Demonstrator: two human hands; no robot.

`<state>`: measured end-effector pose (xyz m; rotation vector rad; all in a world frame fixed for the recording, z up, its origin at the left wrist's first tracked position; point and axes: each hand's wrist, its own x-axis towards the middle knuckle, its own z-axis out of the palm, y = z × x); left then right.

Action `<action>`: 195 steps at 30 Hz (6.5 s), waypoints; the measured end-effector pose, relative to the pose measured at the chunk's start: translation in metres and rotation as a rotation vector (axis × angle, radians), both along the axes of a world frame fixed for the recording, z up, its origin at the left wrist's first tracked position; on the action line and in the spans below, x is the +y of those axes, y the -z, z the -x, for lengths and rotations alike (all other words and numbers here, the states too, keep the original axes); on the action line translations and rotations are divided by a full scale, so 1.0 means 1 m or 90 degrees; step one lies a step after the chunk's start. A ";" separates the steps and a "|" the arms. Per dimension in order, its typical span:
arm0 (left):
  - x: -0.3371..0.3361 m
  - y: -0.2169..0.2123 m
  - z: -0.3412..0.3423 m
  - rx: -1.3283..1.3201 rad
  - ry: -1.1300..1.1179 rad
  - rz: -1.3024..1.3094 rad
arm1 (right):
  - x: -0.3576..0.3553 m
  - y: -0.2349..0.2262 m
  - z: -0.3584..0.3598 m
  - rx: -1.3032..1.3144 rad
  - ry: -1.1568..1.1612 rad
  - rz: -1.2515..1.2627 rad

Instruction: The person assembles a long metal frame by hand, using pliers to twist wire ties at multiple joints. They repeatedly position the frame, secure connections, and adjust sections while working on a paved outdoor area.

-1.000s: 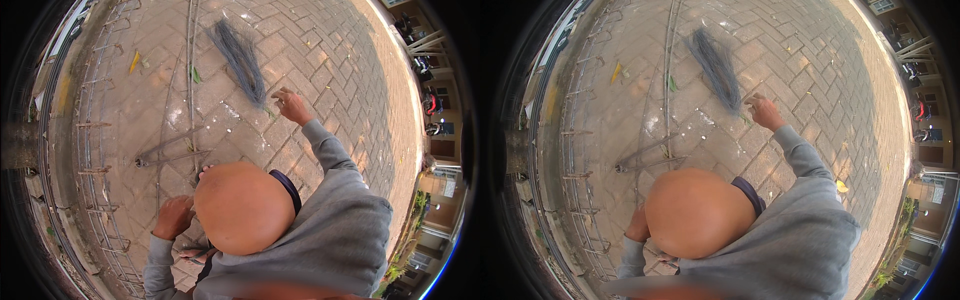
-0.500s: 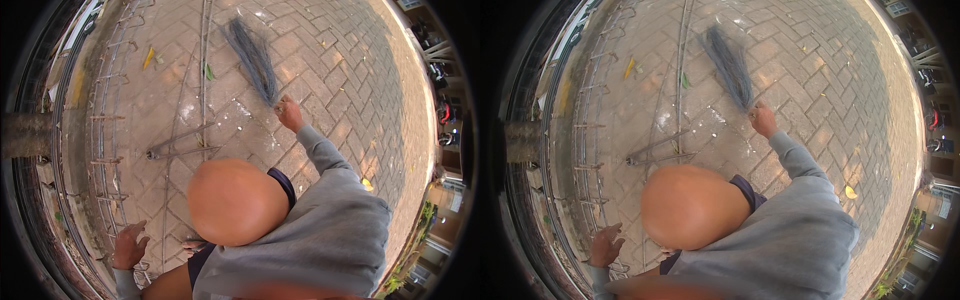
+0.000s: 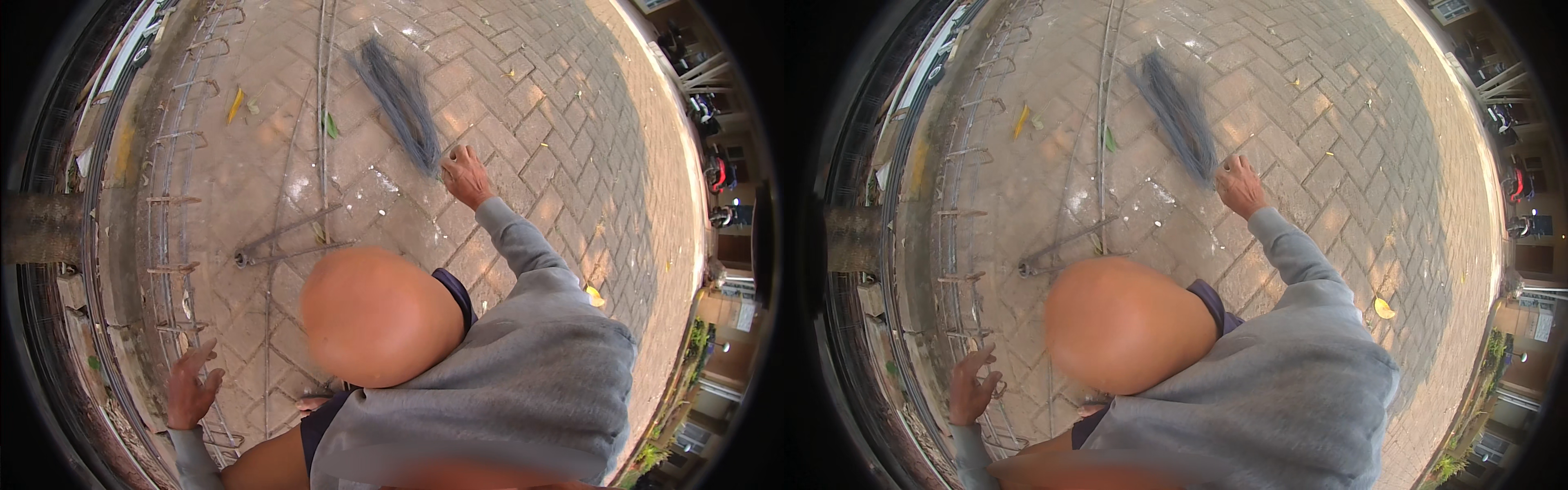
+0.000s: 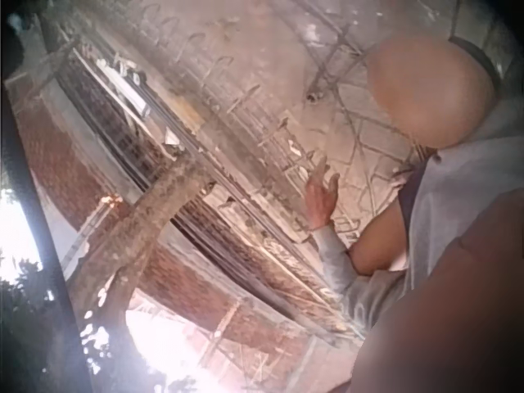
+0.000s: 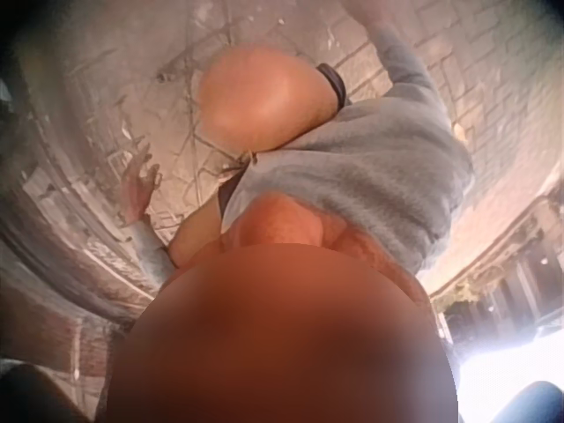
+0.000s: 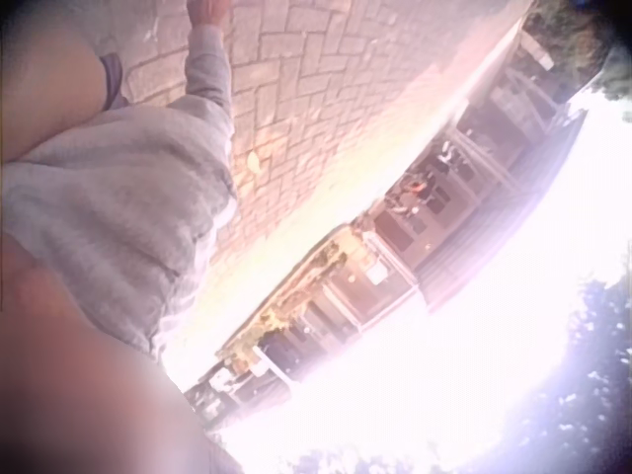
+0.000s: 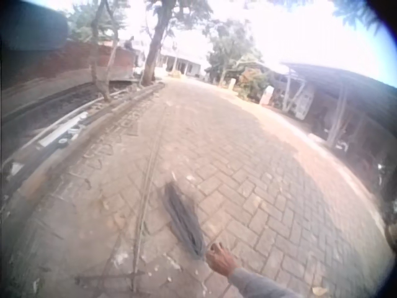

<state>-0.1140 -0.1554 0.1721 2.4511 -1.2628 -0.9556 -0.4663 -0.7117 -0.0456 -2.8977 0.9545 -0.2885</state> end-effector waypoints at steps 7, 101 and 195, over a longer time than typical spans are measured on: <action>0.012 -0.004 -0.001 0.023 -0.042 0.056 | -0.014 0.002 -0.021 0.031 0.003 -0.023; 0.106 -0.102 0.003 -0.612 -0.531 0.576 | 0.388 -0.404 -0.394 -0.195 -0.985 0.160; 0.032 -0.115 -0.009 -0.120 -0.533 0.729 | 0.372 -0.382 -0.430 -0.424 -0.982 -0.599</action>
